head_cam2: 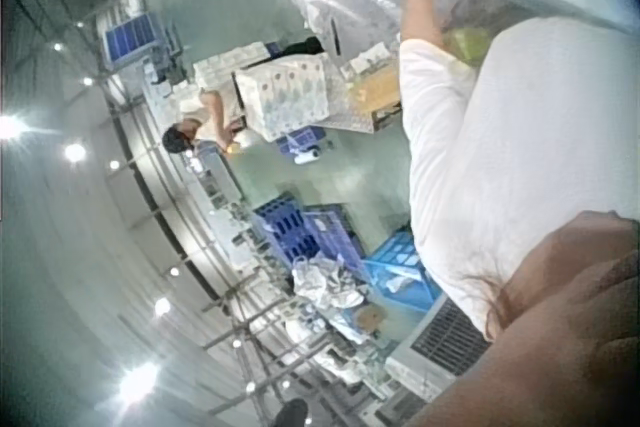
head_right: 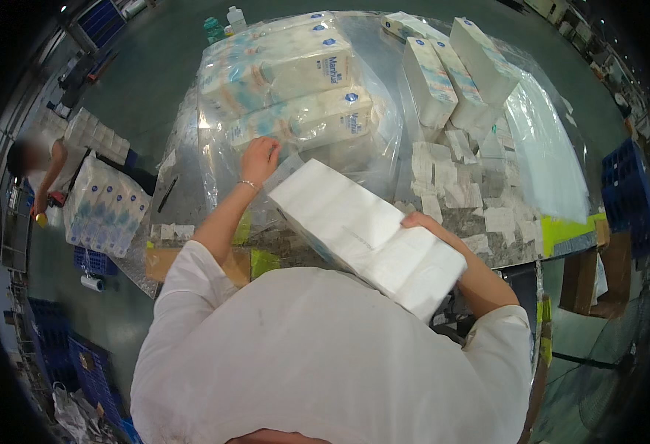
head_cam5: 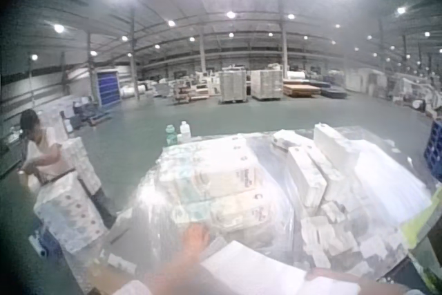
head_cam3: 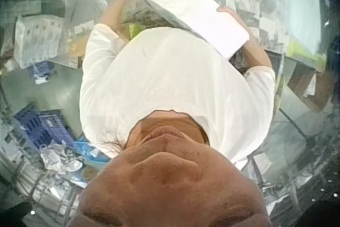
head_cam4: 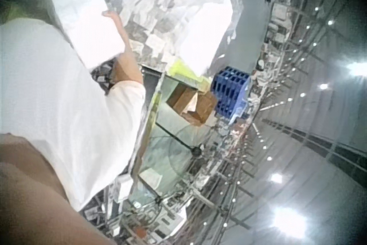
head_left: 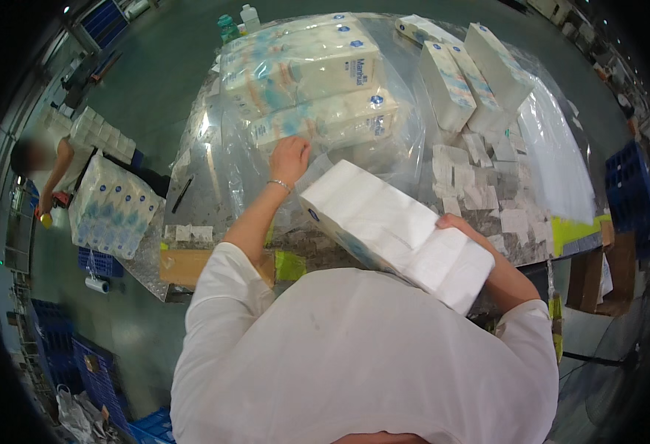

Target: The person places stacks of white paper products into a large plastic bag on a metal table, uses a cutter to slice open a plastic wrapper, and moves a large filled package onto a pallet.

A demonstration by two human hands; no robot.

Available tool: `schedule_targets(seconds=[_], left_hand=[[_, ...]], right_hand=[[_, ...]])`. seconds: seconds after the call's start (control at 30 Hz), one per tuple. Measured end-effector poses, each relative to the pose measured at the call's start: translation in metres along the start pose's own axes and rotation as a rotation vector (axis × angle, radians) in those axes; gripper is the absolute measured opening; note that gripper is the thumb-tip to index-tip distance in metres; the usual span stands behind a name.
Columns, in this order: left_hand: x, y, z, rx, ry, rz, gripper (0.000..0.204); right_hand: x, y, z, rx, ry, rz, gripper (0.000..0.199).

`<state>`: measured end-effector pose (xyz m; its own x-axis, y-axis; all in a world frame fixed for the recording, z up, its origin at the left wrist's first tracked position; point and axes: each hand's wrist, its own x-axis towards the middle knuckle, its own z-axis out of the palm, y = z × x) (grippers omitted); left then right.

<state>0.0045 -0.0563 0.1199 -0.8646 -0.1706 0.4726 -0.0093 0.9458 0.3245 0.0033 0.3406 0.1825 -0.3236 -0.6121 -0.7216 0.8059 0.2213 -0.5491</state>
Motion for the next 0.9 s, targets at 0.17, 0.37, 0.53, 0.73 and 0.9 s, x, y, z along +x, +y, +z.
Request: schedule_targets(seconds=[0.17,0.37,0.53,0.73,0.9], left_hand=[[0.007,0.034,-0.033,-0.539,0.203,-0.138,0.016],[0.047,0.084,-0.137,-0.886,0.033,-0.253,0.03],[-0.014,0.113,-0.146,0.025,0.235,0.29,0.054],[-0.029,0.008,-0.1,-0.101,0.088,-0.116,0.049],[-0.017,0.042,-0.135,-0.481,0.247,-0.112,0.029]], right_hand=[[0.014,-0.018,0.031,0.002,-0.014,-0.025,0.052],[0.031,-0.042,0.072,-0.063,-0.286,-0.328,0.065],[0.071,-0.032,0.039,0.072,-0.354,-0.443,0.066],[0.054,-0.024,0.043,0.226,-0.194,-0.252,0.066],[0.103,-0.034,0.09,0.043,-0.498,-0.384,0.07]])
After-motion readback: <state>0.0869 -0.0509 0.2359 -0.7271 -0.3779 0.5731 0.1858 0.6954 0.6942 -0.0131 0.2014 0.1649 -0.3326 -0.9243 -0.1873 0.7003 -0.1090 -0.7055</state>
